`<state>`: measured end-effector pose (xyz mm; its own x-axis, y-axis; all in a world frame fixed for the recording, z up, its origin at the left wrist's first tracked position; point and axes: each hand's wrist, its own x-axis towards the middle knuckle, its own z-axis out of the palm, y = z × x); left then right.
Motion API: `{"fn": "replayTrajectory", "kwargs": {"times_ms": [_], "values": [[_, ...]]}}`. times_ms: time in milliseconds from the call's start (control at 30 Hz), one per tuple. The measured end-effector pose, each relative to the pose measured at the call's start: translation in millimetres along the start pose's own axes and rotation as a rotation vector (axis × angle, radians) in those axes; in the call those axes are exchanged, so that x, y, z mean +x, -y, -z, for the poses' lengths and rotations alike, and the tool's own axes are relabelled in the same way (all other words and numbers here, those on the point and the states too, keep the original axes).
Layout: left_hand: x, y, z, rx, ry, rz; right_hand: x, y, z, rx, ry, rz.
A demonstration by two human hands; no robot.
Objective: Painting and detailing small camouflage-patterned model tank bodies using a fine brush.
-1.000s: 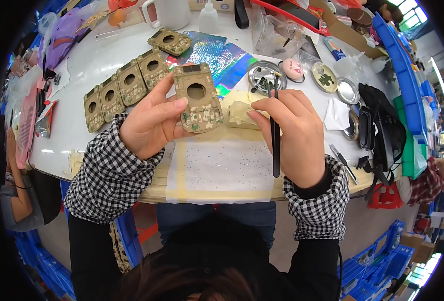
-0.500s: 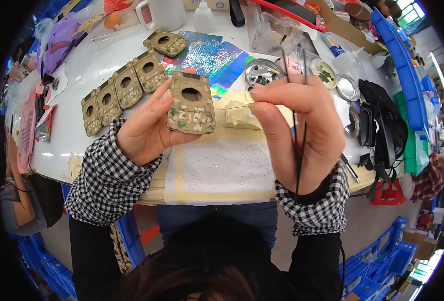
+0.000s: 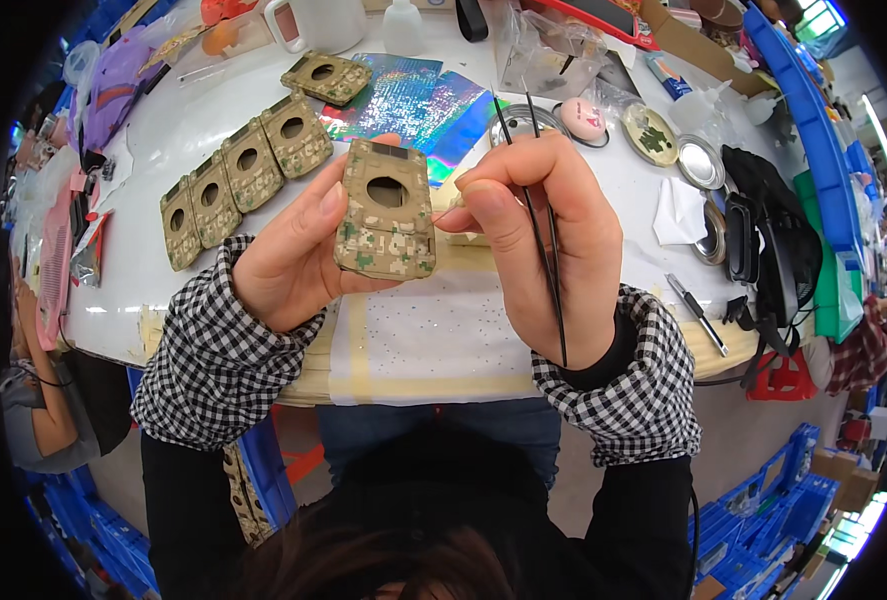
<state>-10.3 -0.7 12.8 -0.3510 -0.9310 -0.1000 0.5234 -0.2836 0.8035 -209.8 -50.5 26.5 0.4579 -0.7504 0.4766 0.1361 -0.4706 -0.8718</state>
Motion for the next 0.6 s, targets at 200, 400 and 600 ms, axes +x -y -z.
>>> {"fn": "replayTrajectory", "kwargs": {"times_ms": [200,400,600], "values": [[-0.3,0.0,-2.4,0.008,-0.021,-0.001,0.5,1.4,5.0,-0.115,0.076,0.019],[-1.0,-1.2,-2.7,0.017,-0.02,0.006,0.5,-0.4,4.5,-0.121,0.076,0.023],[-1.0,-1.2,-3.1,0.022,-0.02,0.01,0.6,1.0,5.7,-0.143,0.088,0.024]]}}
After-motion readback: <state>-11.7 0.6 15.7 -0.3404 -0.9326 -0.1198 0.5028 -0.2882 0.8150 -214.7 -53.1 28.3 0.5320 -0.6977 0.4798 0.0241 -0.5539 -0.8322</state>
